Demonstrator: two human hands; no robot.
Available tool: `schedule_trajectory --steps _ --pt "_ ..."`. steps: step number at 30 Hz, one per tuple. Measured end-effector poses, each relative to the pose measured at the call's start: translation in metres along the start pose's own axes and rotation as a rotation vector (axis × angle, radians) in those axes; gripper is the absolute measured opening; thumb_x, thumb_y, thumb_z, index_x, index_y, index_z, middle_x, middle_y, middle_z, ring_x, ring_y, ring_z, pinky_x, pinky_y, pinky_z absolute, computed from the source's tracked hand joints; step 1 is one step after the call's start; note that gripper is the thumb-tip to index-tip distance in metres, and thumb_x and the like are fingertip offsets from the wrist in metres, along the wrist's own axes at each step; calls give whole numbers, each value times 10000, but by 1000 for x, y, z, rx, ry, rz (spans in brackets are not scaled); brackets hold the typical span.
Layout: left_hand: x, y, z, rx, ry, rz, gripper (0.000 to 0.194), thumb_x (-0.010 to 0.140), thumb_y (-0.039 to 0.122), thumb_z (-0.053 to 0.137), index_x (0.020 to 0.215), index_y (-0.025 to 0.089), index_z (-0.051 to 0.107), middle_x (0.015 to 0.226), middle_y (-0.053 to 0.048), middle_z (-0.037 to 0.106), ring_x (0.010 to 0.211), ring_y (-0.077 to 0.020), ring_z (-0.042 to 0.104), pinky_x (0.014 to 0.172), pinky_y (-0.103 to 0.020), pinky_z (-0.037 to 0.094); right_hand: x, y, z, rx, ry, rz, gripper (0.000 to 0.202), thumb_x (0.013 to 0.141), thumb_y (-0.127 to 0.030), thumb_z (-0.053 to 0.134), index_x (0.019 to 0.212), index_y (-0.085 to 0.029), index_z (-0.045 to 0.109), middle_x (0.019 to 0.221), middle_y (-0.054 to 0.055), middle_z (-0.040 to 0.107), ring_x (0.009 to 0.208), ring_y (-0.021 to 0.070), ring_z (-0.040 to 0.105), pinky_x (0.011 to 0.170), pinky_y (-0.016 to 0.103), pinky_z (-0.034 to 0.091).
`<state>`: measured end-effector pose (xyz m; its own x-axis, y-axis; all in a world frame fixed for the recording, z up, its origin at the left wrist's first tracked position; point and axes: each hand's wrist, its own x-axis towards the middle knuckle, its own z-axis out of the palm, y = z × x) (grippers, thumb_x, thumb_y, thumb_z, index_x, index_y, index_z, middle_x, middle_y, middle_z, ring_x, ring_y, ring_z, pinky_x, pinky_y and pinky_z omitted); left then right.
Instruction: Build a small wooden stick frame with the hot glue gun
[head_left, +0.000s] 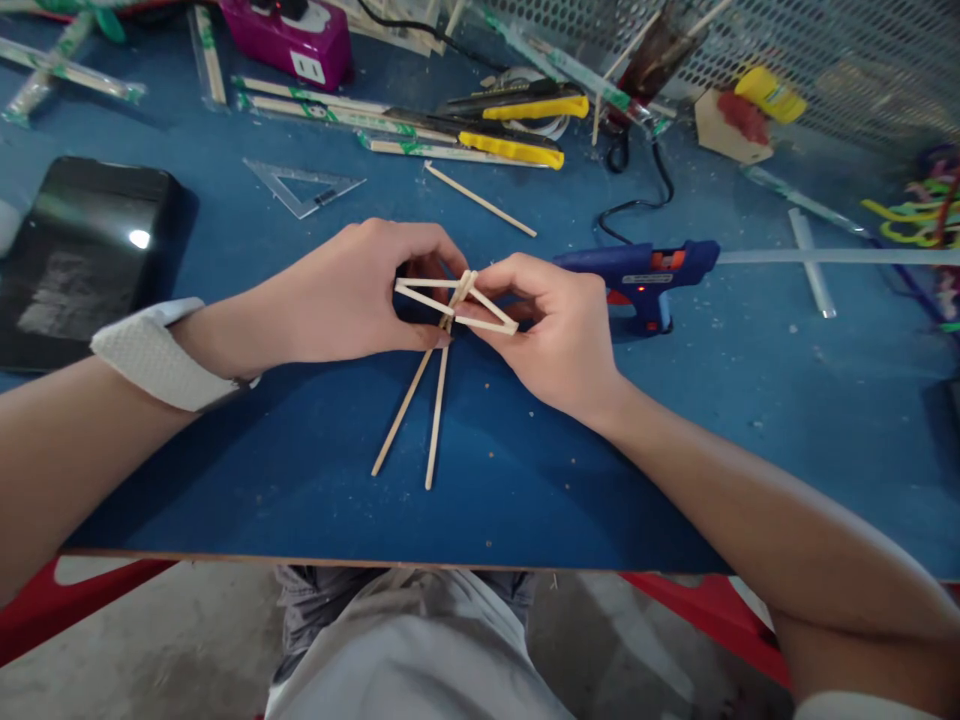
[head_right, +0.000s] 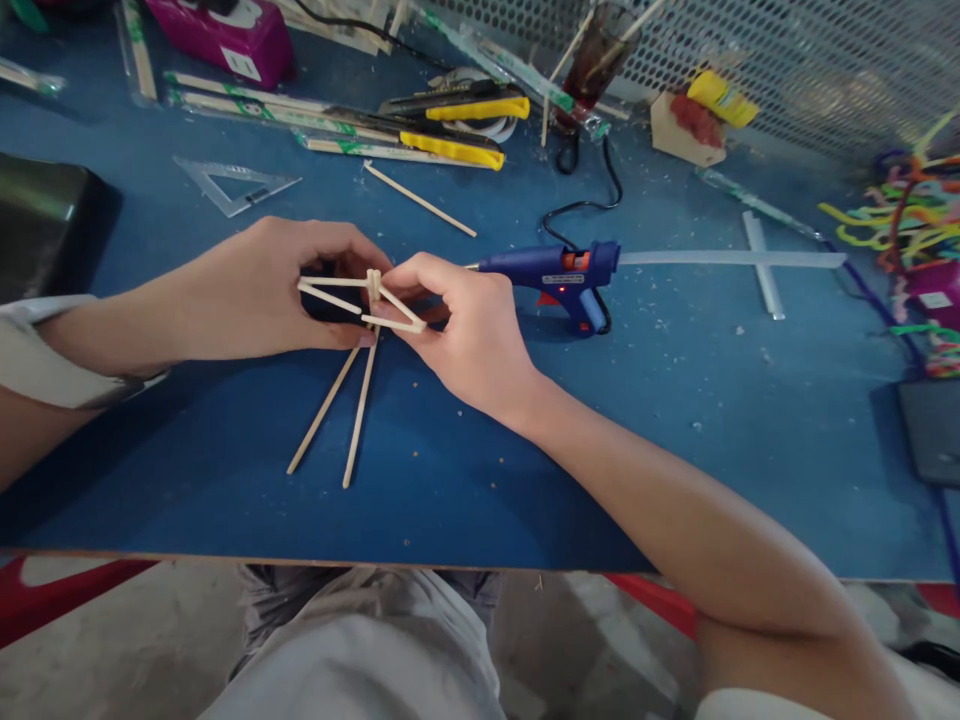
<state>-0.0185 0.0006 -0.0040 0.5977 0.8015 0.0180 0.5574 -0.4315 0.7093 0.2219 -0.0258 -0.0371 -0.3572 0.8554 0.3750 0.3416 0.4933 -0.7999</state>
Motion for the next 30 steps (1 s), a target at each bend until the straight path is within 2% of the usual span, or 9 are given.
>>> schedule_trajectory --steps 4,8,14,17,21,26,30 --pt "-2 5 -2 36 -23 -8 359 983 365 782 1316 241 728 1121 10 794 974 -185 720 845 -309 518 0 0 0 -9 -2 2 379 1049 -617 819 1065 -240 843 1012 19 855 907 213 816 785 328 709" --pt "-2 5 -2 24 -15 9 347 986 335 788 1308 221 729 1123 6 793 980 -184 716 874 -312 532 0 1 0 -39 -5 -33 329 1076 -560 808 1080 -233 844 1007 20 857 885 203 806 744 311 691" --pt "1 -3 -1 -37 -14 38 435 939 455 860 1287 215 757 1098 -26 801 929 -217 718 879 -363 579 1 5 0 -54 20 -90 392 1082 -608 782 1047 -222 841 951 21 846 836 200 787 678 305 653" --pt "2 -6 0 -22 6 34 412 947 457 841 1282 231 763 1072 -13 802 906 -210 716 881 -370 598 1 5 0 -55 25 -90 410 1082 -629 773 1034 -228 840 947 25 849 817 201 780 669 318 647" --pt "2 -10 3 -30 50 80 411 910 457 875 1252 250 780 1002 14 788 843 -194 715 814 -351 595 1 5 0 -32 23 -88 393 1081 -619 781 1036 -233 837 951 20 852 826 205 786 673 324 659" --pt "2 -11 4 -47 84 104 390 898 389 869 1249 242 784 988 -2 799 819 -187 718 747 -324 566 1 5 1 -24 18 -96 378 1091 -600 774 1034 -231 834 940 13 843 826 200 782 669 314 660" --pt "4 -14 4 -78 96 134 445 836 457 899 1226 263 807 959 14 802 804 -205 732 713 -326 549 1 5 1 -22 25 -75 378 1071 -617 795 1031 -243 836 950 17 841 819 210 778 679 337 676"
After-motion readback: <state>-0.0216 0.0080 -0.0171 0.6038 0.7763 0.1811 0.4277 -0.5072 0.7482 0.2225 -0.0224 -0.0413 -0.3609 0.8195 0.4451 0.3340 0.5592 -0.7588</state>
